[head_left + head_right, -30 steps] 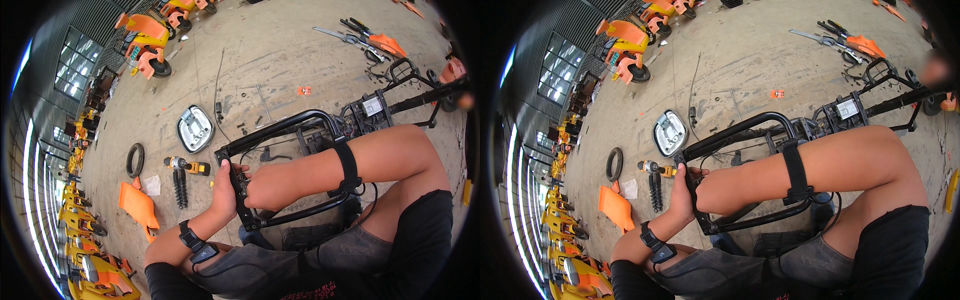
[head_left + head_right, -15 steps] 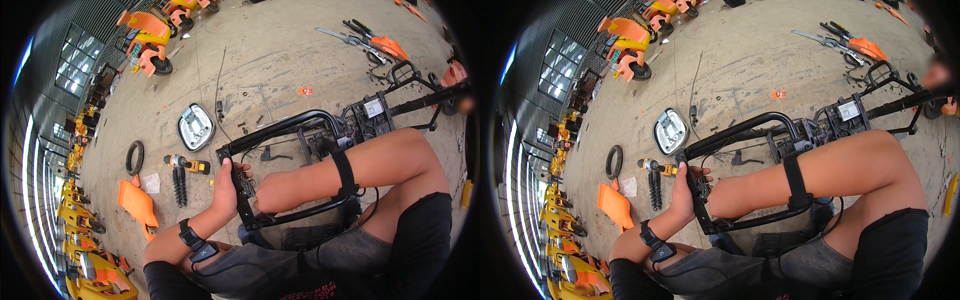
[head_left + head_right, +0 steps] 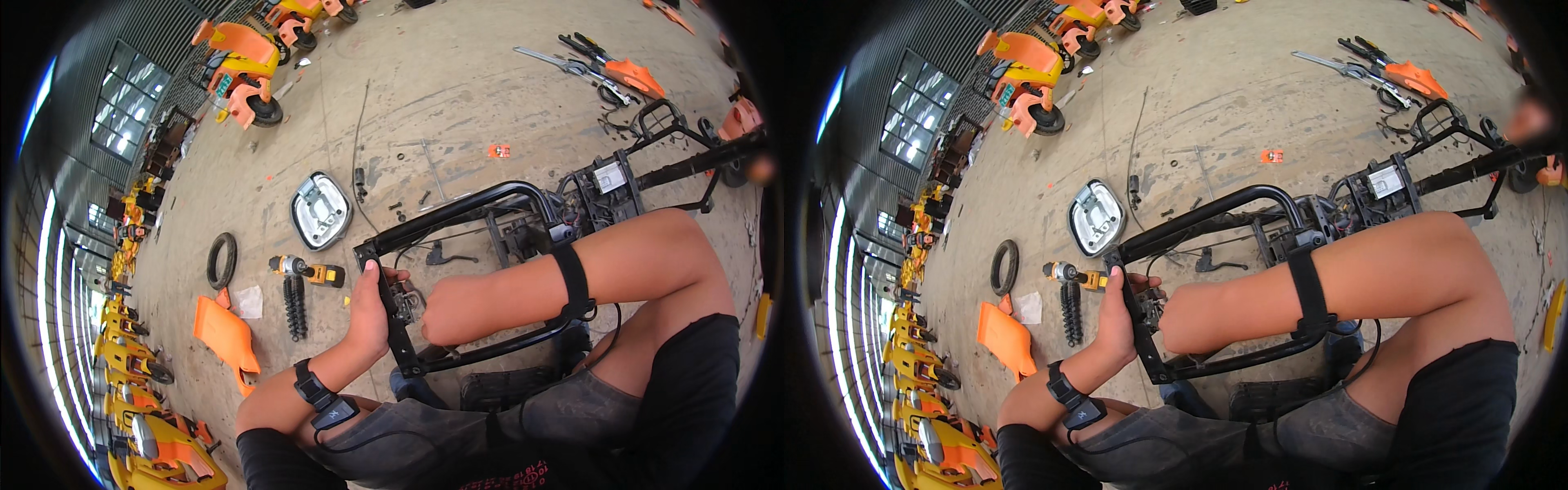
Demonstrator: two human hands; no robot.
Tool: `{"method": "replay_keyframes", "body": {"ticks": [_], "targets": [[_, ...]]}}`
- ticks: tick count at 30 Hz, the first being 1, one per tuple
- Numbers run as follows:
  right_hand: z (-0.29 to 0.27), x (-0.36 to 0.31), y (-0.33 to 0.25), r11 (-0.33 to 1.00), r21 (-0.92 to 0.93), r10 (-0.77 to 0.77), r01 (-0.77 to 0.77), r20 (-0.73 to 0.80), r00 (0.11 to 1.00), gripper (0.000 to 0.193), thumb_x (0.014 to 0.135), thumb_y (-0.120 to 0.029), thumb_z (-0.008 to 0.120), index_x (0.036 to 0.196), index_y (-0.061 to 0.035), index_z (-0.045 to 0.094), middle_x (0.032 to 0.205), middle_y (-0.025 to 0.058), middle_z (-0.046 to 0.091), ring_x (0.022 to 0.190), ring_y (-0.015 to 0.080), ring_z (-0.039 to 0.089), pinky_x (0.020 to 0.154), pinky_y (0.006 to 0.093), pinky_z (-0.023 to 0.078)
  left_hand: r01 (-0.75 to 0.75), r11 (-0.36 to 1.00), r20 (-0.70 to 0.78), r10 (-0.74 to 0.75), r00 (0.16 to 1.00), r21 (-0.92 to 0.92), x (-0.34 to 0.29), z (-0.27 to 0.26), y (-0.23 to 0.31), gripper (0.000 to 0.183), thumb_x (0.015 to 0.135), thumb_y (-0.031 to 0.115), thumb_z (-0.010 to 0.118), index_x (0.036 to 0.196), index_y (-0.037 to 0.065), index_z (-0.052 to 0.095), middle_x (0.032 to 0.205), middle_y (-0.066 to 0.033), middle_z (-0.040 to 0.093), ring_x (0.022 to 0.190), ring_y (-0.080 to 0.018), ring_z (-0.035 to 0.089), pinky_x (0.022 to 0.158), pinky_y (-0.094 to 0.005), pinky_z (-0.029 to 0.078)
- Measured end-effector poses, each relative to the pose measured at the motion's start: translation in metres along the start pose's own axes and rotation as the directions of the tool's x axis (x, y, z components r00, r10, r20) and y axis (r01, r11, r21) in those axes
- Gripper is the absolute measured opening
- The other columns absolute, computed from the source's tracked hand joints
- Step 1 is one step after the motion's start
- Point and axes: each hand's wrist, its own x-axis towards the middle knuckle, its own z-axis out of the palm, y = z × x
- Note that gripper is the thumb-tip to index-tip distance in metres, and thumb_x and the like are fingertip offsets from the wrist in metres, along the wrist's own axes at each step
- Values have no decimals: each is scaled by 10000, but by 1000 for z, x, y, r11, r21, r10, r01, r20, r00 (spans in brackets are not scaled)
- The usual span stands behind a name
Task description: The person sits on the floor and assembles a black metal scooter frame, using a screwdriver to tighten bolts and securing a black cable to the frame. The person handles the frame, cable, and screwdriver while working in a workshop environment.
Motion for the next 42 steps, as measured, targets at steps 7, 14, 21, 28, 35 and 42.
{"method": "replay_keyframes", "body": {"ticks": [7,14,21,28,35,42], "targets": [[-23,-17,16,972,166,198,-166,-199,960,192,869,-215,636,835,-29,673,687,178,691,668,382,704,599,495,558,11,1000,4,-11,1000,28,-2,2,2,529,1064,538,443,1068,21,557,1035,-131,659,917,-203,656,784,-366,569],[-33,-17,35,733,632,554,-252,-340,760,340,990,-267,548,872,27,671,641,205,644,625,374,673,612,450,537,8,998,11,-9,1000,60,-4,7,6,545,1088,513,372,1074,7,572,1001,-128,655,854,-204,658,787,-365,569],[-32,2,31,395,892,681,-222,-121,722,367,1014,-254,539,827,37,661,687,121,691,630,202,700,638,383,549,-54,998,137,48,989,41,-6,12,9,577,1080,566,326,1061,71,622,932,-80,709,809,-188,681,753,-329,560],[-33,3,29,576,784,666,-233,-285,689,365,992,-259,560,826,50,662,681,172,696,643,288,720,648,412,553,-34,997,45,31,999,63,-6,13,9,550,1080,551,352,1103,69,618,915,-69,711,757,-190,692,701,-325,574],[-30,8,33,597,770,676,-226,-331,658,392,980,-298,586,832,57,661,701,212,689,697,359,720,671,448,550,-34,997,37,31,999,75,-6,13,8,549,1074,554,357,1126,73,616,938,-60,700,804,-175,689,720,-316,570],[-27,12,36,553,801,699,-230,-295,652,392,980,-306,600,855,61,659,722,216,692,711,356,723,668,441,553,-43,995,40,40,998,85,-1,7,4,544,1079,544,341,1104,73,612,915,-52,689,788,-172,676,732,-318,569]]}}
